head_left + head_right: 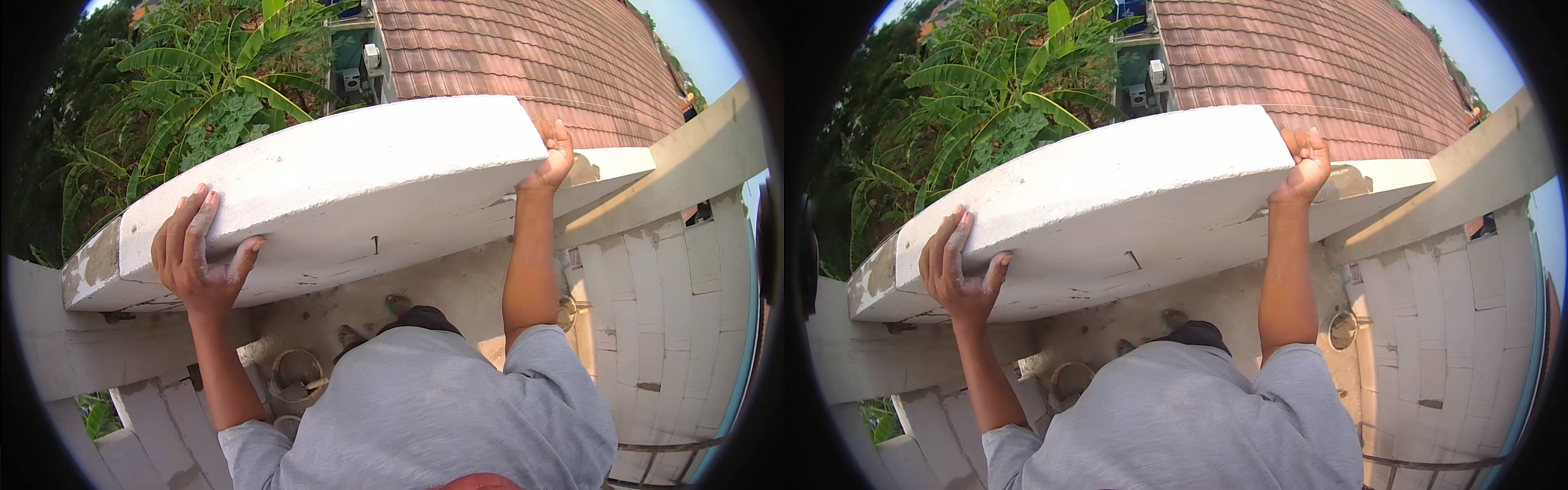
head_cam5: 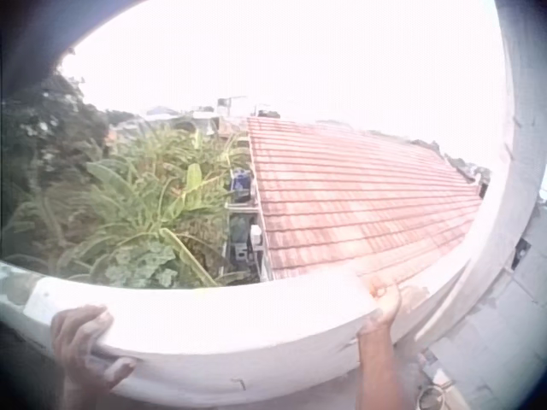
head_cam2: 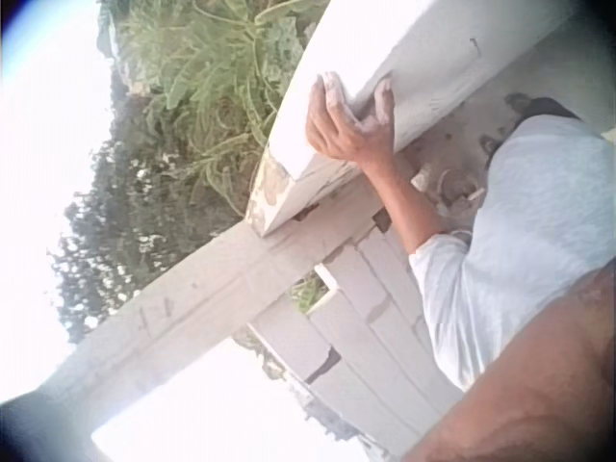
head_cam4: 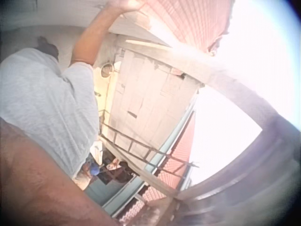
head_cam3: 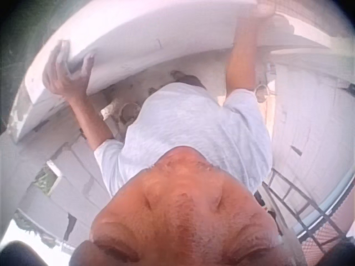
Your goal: The person places white blocks onto a partially built wall, applies mortar with a trowel, and adjusts block positions. They also measure the wall with a tape measure and handle additional blocks from the floor.
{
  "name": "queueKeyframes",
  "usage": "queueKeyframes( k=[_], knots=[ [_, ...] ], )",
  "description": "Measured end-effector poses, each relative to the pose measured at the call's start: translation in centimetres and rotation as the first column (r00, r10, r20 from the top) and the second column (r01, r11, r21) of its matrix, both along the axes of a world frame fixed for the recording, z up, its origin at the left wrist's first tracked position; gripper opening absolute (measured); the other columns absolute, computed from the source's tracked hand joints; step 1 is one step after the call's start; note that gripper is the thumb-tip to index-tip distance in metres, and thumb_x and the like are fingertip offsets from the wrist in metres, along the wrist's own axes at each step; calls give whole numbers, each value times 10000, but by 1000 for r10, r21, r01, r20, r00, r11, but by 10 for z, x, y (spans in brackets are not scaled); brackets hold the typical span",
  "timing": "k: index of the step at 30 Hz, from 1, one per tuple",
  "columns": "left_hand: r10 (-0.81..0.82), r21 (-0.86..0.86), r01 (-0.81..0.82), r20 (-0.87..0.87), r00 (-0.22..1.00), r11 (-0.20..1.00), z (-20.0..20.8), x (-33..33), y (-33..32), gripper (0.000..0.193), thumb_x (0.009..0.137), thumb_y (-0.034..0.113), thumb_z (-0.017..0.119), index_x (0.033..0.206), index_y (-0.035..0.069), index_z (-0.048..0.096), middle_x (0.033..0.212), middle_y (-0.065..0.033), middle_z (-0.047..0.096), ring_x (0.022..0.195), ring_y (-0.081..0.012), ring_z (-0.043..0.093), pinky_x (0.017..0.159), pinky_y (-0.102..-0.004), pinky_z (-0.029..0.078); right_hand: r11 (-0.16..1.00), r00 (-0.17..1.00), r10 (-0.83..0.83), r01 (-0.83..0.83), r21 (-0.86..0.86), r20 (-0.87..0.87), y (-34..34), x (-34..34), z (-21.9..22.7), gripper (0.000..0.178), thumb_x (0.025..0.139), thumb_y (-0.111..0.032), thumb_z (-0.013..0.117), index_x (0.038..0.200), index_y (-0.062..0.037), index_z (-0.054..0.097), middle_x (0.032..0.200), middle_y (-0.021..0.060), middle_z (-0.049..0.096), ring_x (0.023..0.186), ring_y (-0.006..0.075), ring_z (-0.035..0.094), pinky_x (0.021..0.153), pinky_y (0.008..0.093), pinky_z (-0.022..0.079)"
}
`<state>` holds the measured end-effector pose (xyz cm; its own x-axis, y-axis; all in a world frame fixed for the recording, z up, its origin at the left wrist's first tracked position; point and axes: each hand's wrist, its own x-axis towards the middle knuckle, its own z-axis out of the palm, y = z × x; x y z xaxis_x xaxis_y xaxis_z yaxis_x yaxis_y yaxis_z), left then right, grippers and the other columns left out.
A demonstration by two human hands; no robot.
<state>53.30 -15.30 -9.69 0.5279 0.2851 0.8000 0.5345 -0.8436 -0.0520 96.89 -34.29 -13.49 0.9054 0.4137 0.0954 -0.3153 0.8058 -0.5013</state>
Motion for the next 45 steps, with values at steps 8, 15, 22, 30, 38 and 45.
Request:
queueKeyframes(
  k=[8,15,22,30,38,45],
  knots=[
    [-31,-3,31,117,993,1000,1,-3,2,611,700,564,869,1175,198,752,1237,25,724,1124,-215,675,965,-351,493,886,874,449,-462,34,187,-44,60,-35,373,1035,-317,469,1079,-11,677,1214,227,685,1225,392,602,1107,596,398],
    [-34,13,32,198,980,999,-10,-14,2,617,682,584,873,1180,235,766,1237,50,736,1107,-184,696,943,-332,519,957,991,94,-115,-265,-90,-23,15,-4,581,1003,-370,540,1337,103,571,1394,259,590,1297,399,552,1121,552,390],
    [-47,34,40,240,970,999,-12,-12,6,601,680,621,856,1143,246,775,1225,63,741,1110,-169,698,944,-317,516,944,999,22,-30,-329,-28,-27,14,0,653,1004,-393,534,1415,115,511,1460,273,543,1338,408,524,1147,562,361],
    [-4,104,-6,93,996,995,-11,-8,9,609,665,605,876,1114,205,783,1187,40,766,1119,-187,712,964,-320,533,942,947,318,-320,97,38,-26,52,-21,426,1043,-324,454,662,-144,385,632,-1,389,664,190,428,739,408,441],
    [-1,179,0,5,1000,984,-15,-1,11,645,720,612,834,1173,158,759,1194,4,769,1150,-197,707,996,-333,521,996,996,70,-74,58,62,-19,76,-65,295,1046,-226,435,785,-98,484,780,46,551,709,184,543,685,345,488],
    [31,201,-27,-15,999,979,-14,-3,12,669,782,676,764,1181,138,754,1181,-16,773,1128,-213,718,988,-350,514,909,928,348,-369,194,135,-14,57,-61,272,1043,-194,431,885,-57,604,882,96,672,810,203,661,785,384,579]
  ],
)
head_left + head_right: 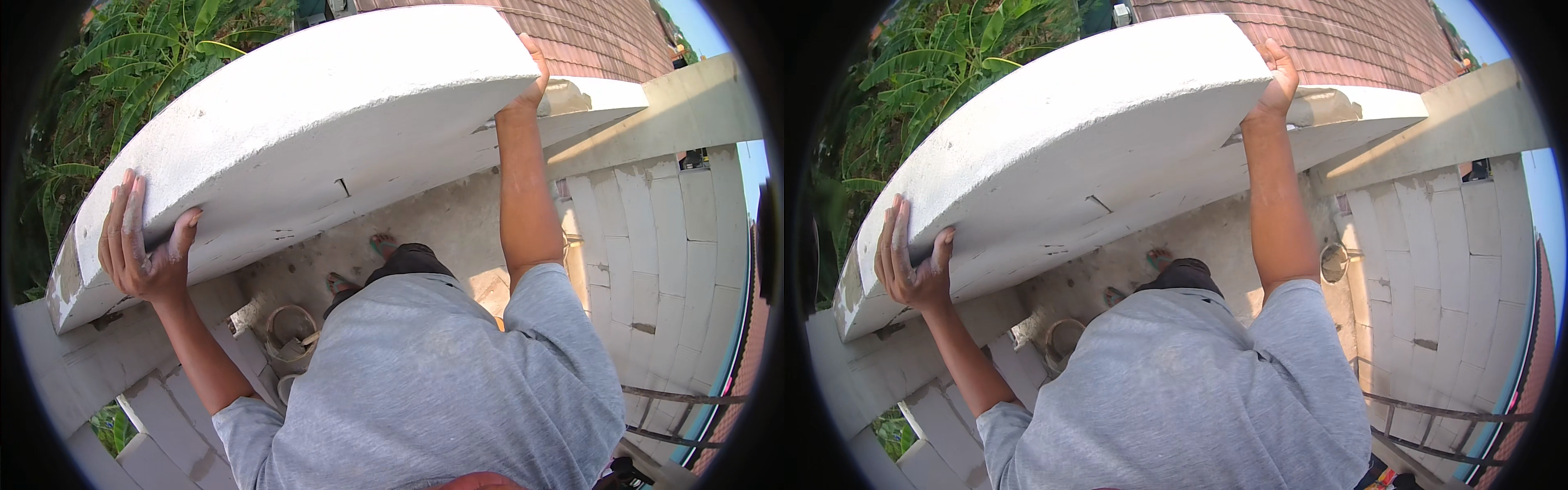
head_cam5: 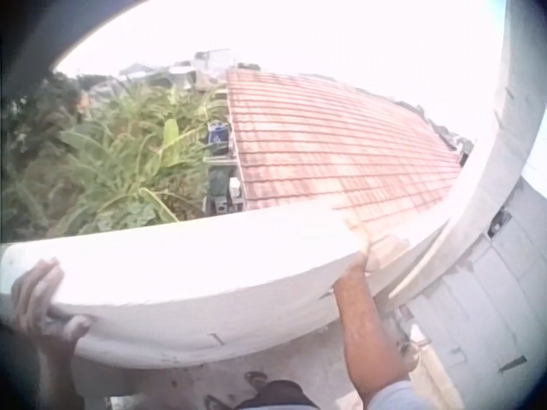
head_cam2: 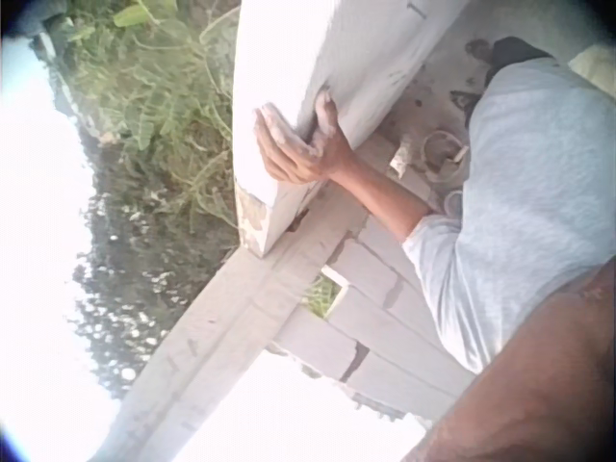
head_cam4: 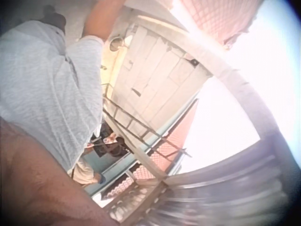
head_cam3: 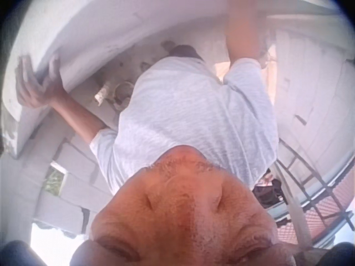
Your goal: The person places white blocks onto a partially built wall, applies mortar with a trowel, and adjusts block positions. They also measure the wall with a tape measure and handle additional blocks from the floor.
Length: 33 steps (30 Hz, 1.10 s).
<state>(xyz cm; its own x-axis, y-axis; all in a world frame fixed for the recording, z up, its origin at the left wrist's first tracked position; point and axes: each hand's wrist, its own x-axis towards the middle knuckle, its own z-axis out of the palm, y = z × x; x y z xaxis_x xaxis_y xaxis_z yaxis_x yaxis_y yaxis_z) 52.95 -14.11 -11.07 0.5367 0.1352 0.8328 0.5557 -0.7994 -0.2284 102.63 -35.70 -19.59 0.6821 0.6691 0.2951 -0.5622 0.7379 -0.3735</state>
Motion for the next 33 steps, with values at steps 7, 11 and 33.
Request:
queueKeyframes(
  k=[7,11,33],
  knots=[
    [7,5,-7,-11,1000,1000,0,2,-1,686,810,711,724,1159,121,748,1173,-37,772,1119,-250,719,984,-372,530,928,951,-307,307,-213,34,2,-6,6,381,982,-231,553,655,-180,364,642,-45,400,590,121,445,625,267,436],
    [-7,-6,7,8,1000,1000,1,4,-2,676,835,697,727,1172,111,746,1182,-50,768,1137,-265,710,993,-376,522,933,972,-226,198,-299,-60,14,-15,3,380,965,-268,593,672,-180,369,655,-50,401,638,106,492,652,277,470],
    [-121,-243,104,-53,991,964,12,85,-62,634,740,538,882,1209,144,716,1294,-67,725,1245,-285,665,1072,-431,460,991,996,25,-14,133,-84,-45,32,36,451,954,-265,574,649,-188,251,588,-55,223,543,96,225,522,282,219]
  ],
)
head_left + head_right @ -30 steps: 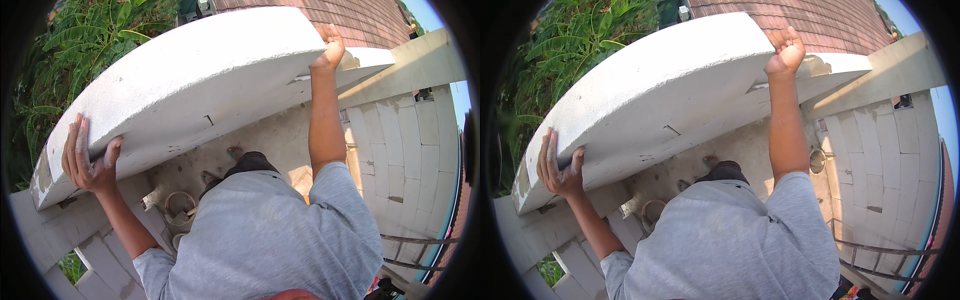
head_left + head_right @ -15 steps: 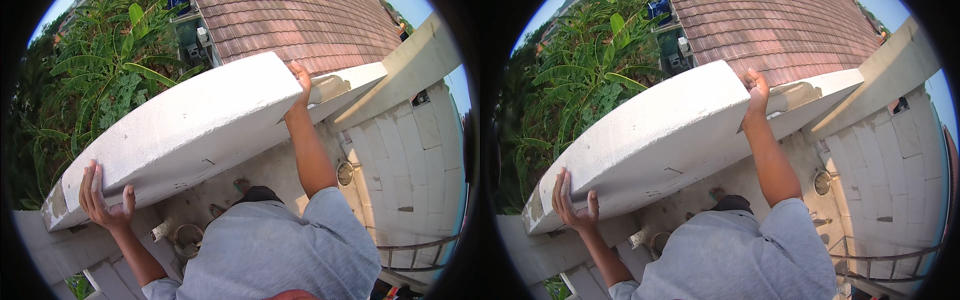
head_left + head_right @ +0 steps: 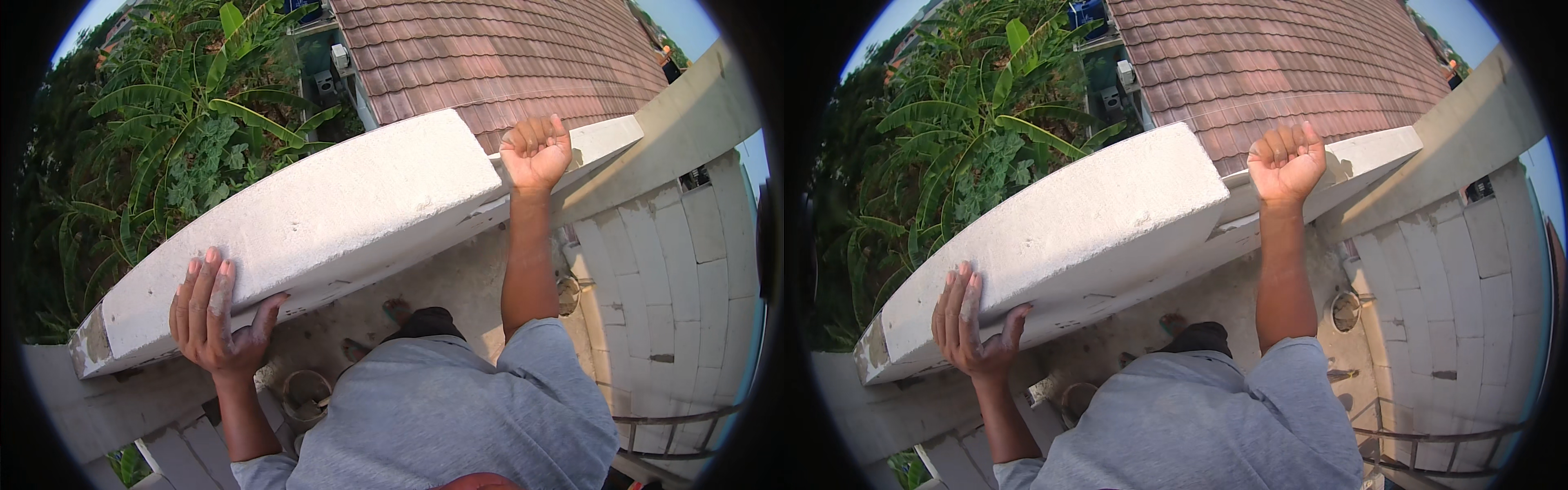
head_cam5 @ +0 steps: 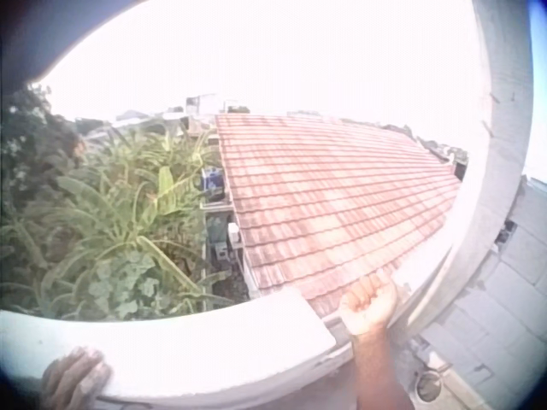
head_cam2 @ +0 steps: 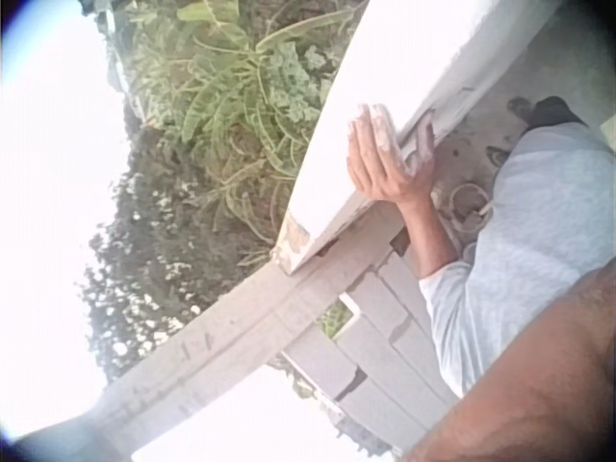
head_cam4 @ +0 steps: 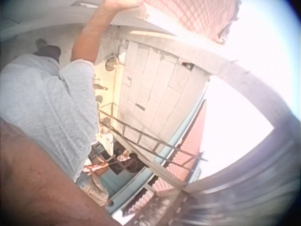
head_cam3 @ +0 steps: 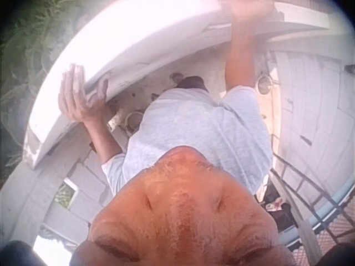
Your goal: The person places white blocks onto a partially built wall, applies mortar with a trowel, and adjusts block positions. They also measure the wall with a tape measure and handle additional blocks from the floor.
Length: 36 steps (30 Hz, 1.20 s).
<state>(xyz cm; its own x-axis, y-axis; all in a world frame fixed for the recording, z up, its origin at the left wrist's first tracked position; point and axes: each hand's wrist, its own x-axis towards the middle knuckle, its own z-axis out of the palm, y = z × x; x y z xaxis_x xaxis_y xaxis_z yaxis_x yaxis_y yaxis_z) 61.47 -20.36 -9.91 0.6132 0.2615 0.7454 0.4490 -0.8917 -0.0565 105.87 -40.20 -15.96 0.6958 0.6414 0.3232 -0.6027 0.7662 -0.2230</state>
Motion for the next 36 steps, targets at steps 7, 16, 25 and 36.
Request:
queueKeyframes(
  k=[7,16,25,36],
  knots=[
    [17,16,-17,-1,1000,1000,0,2,-2,631,737,539,886,1202,145,719,1276,-65,734,1239,-274,668,1072,-412,453,960,1000,-5,9,-279,17,45,-58,-11,436,980,-214,556,653,-175,270,630,-38,235,593,124,281,609,298,294],
    [10,22,-10,6,1000,1000,0,2,-1,627,724,520,899,1209,164,721,1273,-42,737,1231,-257,672,1060,-398,471,957,992,-126,130,-259,30,36,-34,-17,403,977,-230,548,655,-179,311,612,-32,267,546,128,270,542,314,280],
    [30,73,-30,3,1000,997,-1,4,-2,626,727,506,900,1217,160,722,1262,-38,743,1217,-244,680,1054,-375,492,794,956,-278,285,-537,97,59,-62,-18,371,936,-262,583,664,-167,350,671,-21,409,667,123,399,702,308,413],
    [4,47,-5,26,1000,999,-1,10,-3,668,660,467,941,1219,168,730,1247,-18,749,1208,-232,683,1070,-374,501,977,971,-108,143,-157,211,31,-7,-48,214,965,-217,527,806,-81,573,781,37,611,718,156,582,709,304,510]
  ],
)
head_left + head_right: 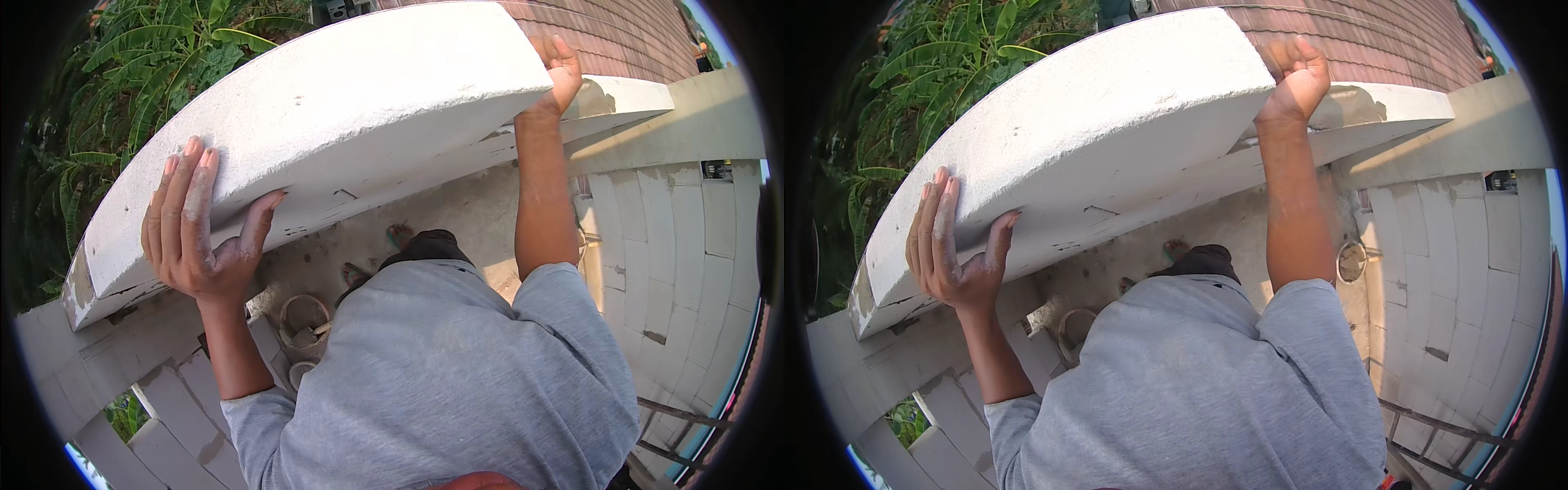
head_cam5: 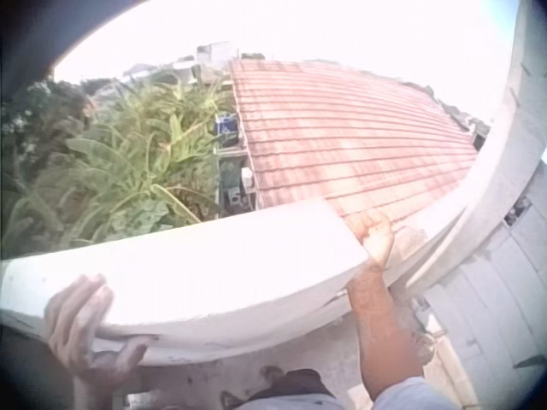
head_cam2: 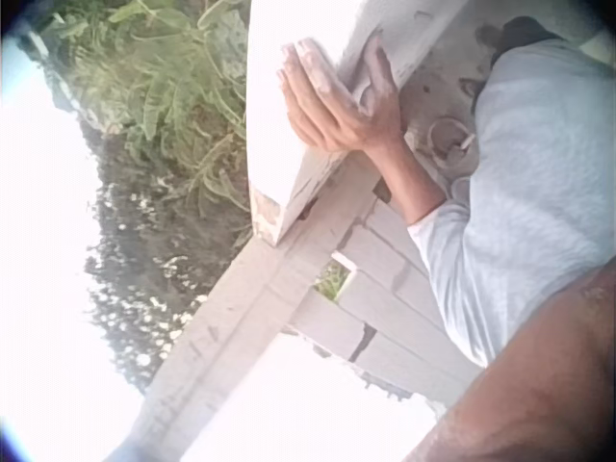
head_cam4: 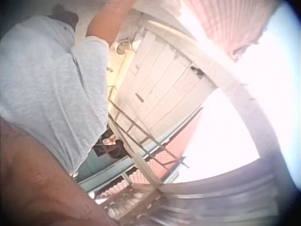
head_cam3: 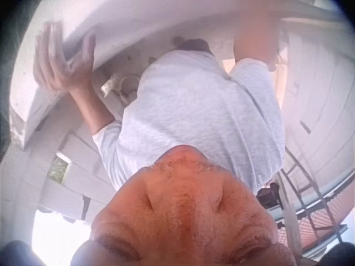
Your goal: The person places white blocks onto a partially built wall, applies mortar with a trowel, and adjusts block positions. They also measure the wall with a tape measure and handle additional blocks from the floor.
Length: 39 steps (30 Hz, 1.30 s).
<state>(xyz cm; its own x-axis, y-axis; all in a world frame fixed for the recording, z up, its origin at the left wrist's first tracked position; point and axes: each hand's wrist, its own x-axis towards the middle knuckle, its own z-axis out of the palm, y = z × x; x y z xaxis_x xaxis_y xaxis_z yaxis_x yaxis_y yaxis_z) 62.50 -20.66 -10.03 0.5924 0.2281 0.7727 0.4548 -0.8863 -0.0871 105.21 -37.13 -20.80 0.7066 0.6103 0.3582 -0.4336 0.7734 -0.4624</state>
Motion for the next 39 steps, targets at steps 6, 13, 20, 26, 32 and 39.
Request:
queueKeyframes(
  k=[6,13,20,26,32,39],
  knots=[
    [16,-18,-16,16,1000,1000,-1,-7,2,658,647,478,942,1200,178,747,1242,-6,750,1209,-223,682,1065,-372,502,994,993,-9,-5,-110,-122,26,-32,2,281,998,-196,458,979,-4,662,932,114,723,837,215,687,795,366,579],
    [49,-26,-48,13,999,998,0,-10,3,615,664,508,921,1176,206,763,1238,14,751,1211,-202,675,1045,-362,511,969,963,-223,236,-78,152,-15,-53,65,336,963,-274,504,653,-171,424,612,-8,422,535,126,362,566,286,370],
    [2,-41,-1,38,999,999,-6,-13,6,634,686,515,912,1206,195,743,1262,3,739,1225,-216,667,1074,-374,494,944,662,331,-241,-227,673,41,-125,208,367,1048,-292,434,716,-177,330,653,-38,287,551,90,250,519,260,237],
    [-16,-68,23,106,994,997,-9,-18,12,599,683,502,900,1203,247,749,1255,37,739,1208,-166,662,1066,-348,472,691,600,592,-34,-722,539,100,-176,190,376,1006,-227,533,697,-171,327,602,-63,250,501,65,224,466,271,202],
    [-74,-106,92,159,984,990,-19,-21,9,615,755,498,823,1297,235,700,1386,27,652,1295,-166,590,1105,-371,440,713,691,542,-78,-696,478,93,-175,182,318,996,-211,521,735,-141,352,614,-44,281,489,55,258,418,243,227],
    [93,-141,-55,281,955,989,-10,-86,25,645,776,538,799,1299,178,685,1382,-6,638,1328,-218,560,1154,-415,406,716,620,578,-74,-694,530,96,-175,182,332,1009,-224,515,750,-152,320,630,-40,270,497,55,217,442,237,222]
  ],
)
